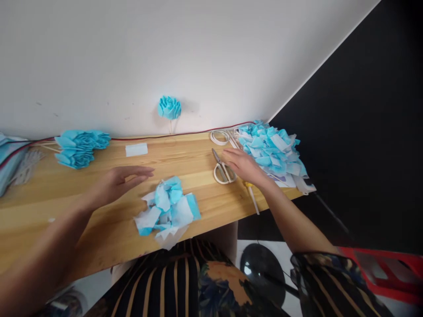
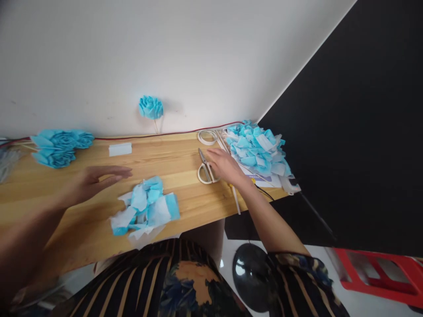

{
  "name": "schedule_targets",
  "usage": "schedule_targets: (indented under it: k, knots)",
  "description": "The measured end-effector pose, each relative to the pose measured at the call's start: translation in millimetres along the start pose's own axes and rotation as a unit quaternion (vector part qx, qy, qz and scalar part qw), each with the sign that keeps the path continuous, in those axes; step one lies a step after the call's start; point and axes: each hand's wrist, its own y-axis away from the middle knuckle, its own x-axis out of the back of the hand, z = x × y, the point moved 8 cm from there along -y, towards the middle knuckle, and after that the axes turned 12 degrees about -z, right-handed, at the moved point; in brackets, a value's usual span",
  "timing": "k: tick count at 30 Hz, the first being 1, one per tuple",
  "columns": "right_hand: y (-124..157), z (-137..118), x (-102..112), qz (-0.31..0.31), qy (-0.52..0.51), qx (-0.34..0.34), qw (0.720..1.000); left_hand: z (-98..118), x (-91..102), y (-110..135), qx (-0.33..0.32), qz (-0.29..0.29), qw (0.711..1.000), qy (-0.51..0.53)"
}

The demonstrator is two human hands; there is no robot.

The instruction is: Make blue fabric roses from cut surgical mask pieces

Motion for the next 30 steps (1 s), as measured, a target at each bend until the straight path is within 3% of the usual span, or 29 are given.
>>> schedule_targets:
  k: [6, 11, 21, 30]
  knots:
    - [-72, 36, -8, -0.045, 0.073, -0.111, 0.990, -26, 5.2, 7, 0.039, 0.078, 0.995, 0.050]
    - [-105, 50, -19, -0.060, 0.094, -0.174, 0.978, -39, 15.1, 7, 0.055, 0.118, 0.991, 0.012]
    - [-113, 70, -31, -0.090, 0.097, -0.229, 0.964, -42, 13.7, 4, 0.020, 0.129, 0.991, -0.032]
    - [-106, 84, -20, -0.032, 0.046, -0.250, 0.966, -44, 15.5, 4, 0.016, 0.137, 0.990, -0.030]
